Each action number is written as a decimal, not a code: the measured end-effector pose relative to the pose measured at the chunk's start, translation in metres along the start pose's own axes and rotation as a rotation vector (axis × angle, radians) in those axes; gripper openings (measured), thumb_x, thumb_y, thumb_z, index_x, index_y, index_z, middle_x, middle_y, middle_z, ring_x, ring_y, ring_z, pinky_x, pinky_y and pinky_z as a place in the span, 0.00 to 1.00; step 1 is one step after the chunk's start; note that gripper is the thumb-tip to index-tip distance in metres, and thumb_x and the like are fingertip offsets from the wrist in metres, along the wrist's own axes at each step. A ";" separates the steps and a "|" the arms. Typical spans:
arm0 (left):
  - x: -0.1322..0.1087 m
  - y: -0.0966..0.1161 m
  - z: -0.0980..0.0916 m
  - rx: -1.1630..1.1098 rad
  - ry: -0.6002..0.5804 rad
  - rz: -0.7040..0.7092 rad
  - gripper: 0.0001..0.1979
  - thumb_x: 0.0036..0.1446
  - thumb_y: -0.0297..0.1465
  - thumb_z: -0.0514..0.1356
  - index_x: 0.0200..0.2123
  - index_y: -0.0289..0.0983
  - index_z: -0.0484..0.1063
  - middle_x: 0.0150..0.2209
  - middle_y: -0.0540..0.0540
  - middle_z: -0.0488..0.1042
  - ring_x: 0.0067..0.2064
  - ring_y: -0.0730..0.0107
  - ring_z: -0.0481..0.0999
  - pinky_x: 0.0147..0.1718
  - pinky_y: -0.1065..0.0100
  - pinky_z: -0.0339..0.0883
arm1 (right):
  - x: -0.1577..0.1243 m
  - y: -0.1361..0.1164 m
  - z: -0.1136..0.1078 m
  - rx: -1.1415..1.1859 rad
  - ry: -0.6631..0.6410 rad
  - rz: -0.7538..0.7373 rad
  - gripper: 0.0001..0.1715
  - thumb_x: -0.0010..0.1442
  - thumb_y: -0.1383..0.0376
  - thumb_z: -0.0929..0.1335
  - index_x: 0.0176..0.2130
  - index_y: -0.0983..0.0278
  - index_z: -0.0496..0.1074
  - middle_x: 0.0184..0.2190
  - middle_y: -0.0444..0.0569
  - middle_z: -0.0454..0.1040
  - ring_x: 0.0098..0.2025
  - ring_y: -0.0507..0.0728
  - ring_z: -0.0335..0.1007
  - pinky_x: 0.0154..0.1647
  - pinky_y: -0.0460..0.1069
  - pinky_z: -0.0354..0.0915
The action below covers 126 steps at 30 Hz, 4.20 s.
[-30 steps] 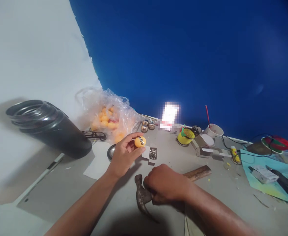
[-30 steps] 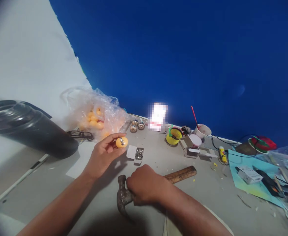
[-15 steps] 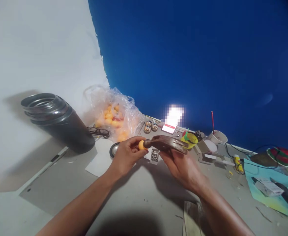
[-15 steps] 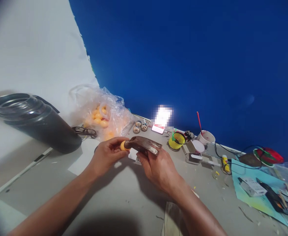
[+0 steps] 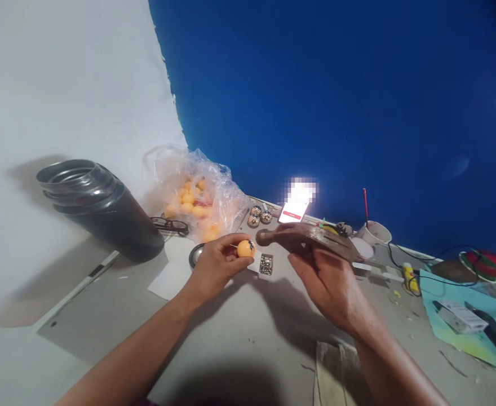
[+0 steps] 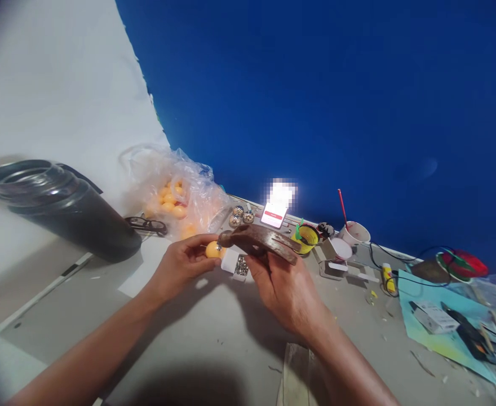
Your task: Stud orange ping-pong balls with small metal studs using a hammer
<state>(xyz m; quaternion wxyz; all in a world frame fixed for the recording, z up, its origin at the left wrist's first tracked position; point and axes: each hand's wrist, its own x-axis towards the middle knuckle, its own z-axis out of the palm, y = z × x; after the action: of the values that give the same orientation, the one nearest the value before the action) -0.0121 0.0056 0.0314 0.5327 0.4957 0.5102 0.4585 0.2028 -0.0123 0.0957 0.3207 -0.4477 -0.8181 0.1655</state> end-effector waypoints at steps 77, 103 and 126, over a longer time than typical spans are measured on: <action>-0.005 -0.027 0.005 -0.247 -0.046 -0.231 0.25 0.45 0.39 0.74 0.46 0.35 0.78 0.35 0.44 0.80 0.33 0.67 0.77 0.33 0.65 0.69 | 0.010 0.061 0.082 -0.571 -0.454 0.232 0.12 0.69 0.63 0.64 0.41 0.63 0.77 0.38 0.54 0.82 0.38 0.60 0.77 0.31 0.50 0.55; -0.014 -0.023 0.010 -0.371 -0.134 -0.278 0.19 0.45 0.32 0.75 0.42 0.36 0.78 0.38 0.44 0.81 0.37 0.66 0.79 0.39 0.66 0.73 | 0.013 0.077 0.085 0.537 -0.102 0.396 0.06 0.59 0.65 0.71 0.30 0.64 0.76 0.25 0.43 0.76 0.28 0.52 0.70 0.31 0.46 0.63; -0.009 -0.027 0.008 -0.789 -0.075 -0.387 0.13 0.50 0.26 0.73 0.40 0.35 0.81 0.45 0.43 0.81 0.48 0.64 0.81 0.56 0.63 0.75 | 0.006 0.060 0.095 0.085 0.011 0.150 0.05 0.65 0.67 0.71 0.36 0.61 0.79 0.33 0.46 0.80 0.36 0.54 0.73 0.40 0.47 0.63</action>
<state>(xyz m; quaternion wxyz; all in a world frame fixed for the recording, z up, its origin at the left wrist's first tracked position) -0.0056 -0.0057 0.0053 0.7753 0.1661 0.3600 0.4916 0.1743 0.0266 -0.0054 0.3307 -0.4947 -0.7726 0.2214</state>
